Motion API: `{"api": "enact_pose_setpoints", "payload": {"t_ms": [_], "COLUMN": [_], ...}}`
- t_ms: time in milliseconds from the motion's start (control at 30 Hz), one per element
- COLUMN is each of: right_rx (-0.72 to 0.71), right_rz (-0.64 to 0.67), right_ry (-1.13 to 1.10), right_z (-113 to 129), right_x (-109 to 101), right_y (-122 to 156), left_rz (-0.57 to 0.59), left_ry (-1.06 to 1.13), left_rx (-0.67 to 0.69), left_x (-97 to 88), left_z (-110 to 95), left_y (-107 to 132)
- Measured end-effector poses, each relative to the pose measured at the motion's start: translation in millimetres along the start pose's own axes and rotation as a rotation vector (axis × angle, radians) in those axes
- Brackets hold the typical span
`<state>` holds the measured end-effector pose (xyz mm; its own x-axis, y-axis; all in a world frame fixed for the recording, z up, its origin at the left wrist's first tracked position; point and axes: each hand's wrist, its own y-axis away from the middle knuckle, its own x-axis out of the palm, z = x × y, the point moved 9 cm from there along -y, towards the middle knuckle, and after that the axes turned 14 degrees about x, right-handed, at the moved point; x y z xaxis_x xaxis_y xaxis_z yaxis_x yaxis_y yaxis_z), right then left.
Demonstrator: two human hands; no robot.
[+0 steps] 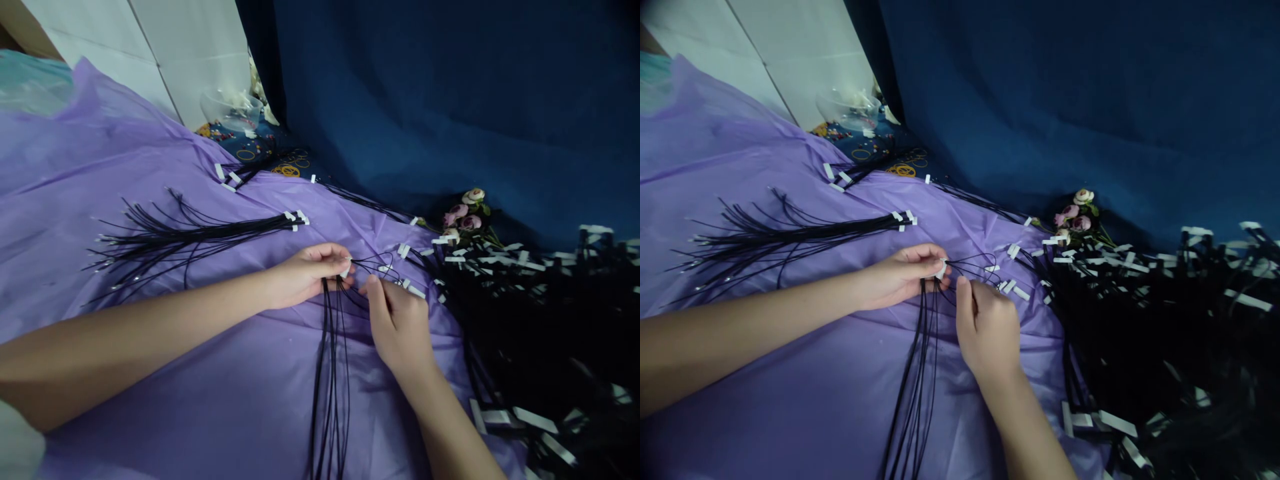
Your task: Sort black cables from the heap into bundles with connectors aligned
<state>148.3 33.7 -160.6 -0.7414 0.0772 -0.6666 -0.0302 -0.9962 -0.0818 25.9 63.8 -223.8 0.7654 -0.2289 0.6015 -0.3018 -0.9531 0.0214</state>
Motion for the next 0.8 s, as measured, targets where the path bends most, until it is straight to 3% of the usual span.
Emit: {"api": "enact_pose_setpoints", "payload": {"t_ms": [100, 200, 500, 800], "right_rx": [-0.216, -0.354, -0.499, -0.546], "right_rz": [-0.232, -0.35, -0.346, -0.283], "right_ry": [0.153, 0.191, 0.214, 0.133], "right_z": [16.8, 24.6, 31.1, 27.7], "right_x": [-14.7, -19.9, -12.9, -13.6], "right_y": [9.5, 16.3, 19.0, 17.4], "left_rz": [0.022, 0.056, 0.122, 0.17], "left_ry": [-0.019, -0.045, -0.06, -0.075], "left_rx": [-0.005, -0.007, -0.042, -0.092], "left_x": [2.1, 5.4, 11.0, 11.9], "left_z": [-0.4, -1.7, -2.0, 2.6], "left_y": [1.1, 2.7, 4.9, 7.1]}}
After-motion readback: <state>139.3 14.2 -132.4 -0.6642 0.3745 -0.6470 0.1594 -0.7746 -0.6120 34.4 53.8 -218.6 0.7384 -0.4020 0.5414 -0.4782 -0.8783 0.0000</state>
